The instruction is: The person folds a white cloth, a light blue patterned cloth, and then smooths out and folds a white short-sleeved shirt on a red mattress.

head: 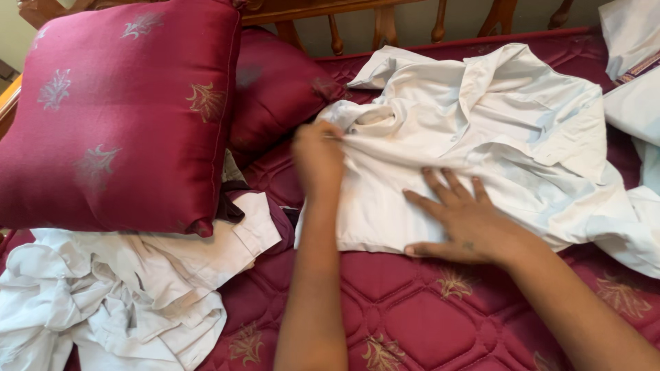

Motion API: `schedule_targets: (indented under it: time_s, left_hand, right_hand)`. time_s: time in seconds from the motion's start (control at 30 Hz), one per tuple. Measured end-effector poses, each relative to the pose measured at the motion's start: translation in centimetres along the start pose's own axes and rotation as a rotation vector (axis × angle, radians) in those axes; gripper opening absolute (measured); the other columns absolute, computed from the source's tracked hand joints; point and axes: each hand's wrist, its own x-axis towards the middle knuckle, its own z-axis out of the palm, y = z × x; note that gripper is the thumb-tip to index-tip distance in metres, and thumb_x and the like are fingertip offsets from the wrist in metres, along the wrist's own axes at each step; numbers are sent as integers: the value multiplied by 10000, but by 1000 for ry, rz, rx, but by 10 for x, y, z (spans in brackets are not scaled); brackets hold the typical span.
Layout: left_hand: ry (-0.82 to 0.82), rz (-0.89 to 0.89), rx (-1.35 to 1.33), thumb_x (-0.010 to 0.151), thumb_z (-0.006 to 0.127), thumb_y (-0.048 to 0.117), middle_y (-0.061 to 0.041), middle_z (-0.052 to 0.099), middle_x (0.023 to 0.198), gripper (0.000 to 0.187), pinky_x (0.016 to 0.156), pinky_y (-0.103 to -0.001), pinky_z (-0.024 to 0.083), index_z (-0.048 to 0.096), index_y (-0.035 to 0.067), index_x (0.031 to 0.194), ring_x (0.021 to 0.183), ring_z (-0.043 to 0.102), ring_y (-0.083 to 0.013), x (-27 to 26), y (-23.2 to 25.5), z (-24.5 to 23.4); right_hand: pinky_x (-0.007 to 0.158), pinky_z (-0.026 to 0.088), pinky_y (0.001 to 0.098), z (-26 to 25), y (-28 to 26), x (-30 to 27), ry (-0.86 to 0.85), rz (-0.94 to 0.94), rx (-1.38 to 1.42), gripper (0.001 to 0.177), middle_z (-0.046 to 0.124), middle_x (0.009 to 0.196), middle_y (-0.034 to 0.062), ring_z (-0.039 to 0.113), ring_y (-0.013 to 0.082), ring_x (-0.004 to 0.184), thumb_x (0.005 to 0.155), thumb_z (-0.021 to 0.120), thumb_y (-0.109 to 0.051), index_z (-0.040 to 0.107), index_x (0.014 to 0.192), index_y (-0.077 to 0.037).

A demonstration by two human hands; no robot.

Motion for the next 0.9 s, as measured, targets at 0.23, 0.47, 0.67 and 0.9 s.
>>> schedule_targets:
  time_s: [0.23, 0.47, 0.67, 0.9]
  left_hand:
    - [143, 297, 323, 830, 594, -87, -328, 452, 1476, 524, 992, -452, 488, 580, -33, 1351, 1263, 523, -457, -1, 7, -10]
    - [-16, 672, 84, 810, 783, 109, -234, 580, 1309, 601, 1078, -512, 466, 528, -19, 1339, 1236, 567, -430, -54, 84, 30]
    - [-790, 531, 462, 614, 940, 452, -183, 503, 1293, 873, 946, -533, 456, 554, 51, 1287, 1198, 493, -399, -125, 130, 57]
    - [-695, 758, 636, 729, 824, 217, -147, 588, 1254, 519, 797, -464, 560, 587, 62, 1163, 1163, 598, -336, -195, 132, 80]
  right_hand:
    - [1207, 34, 643, -15, -15, -10, -110, -47, -21, 1122, -30, 1726, 105, -46, 378, 1558, 729, 726, -732, 156, 1637, -404]
    - [1111, 439, 402, -41, 70, -32, 285, 26, 1017, 687, 504, 1543, 111, 523, 254, 1375, 913, 581, -503, 452, 1554, -294]
    - [827, 545, 475, -47, 148, -78, 606, 699, 593, 497, 724, 1126, 303, 724, 431, 932, 1060, 576, -213, 508, 1543, -120]
    - [786, 539, 442, -12, 180, -56, 566, 603, 713, 764, 719, 1075, 256, 670, 338, 887, 938, 709, -210, 366, 1621, -179]
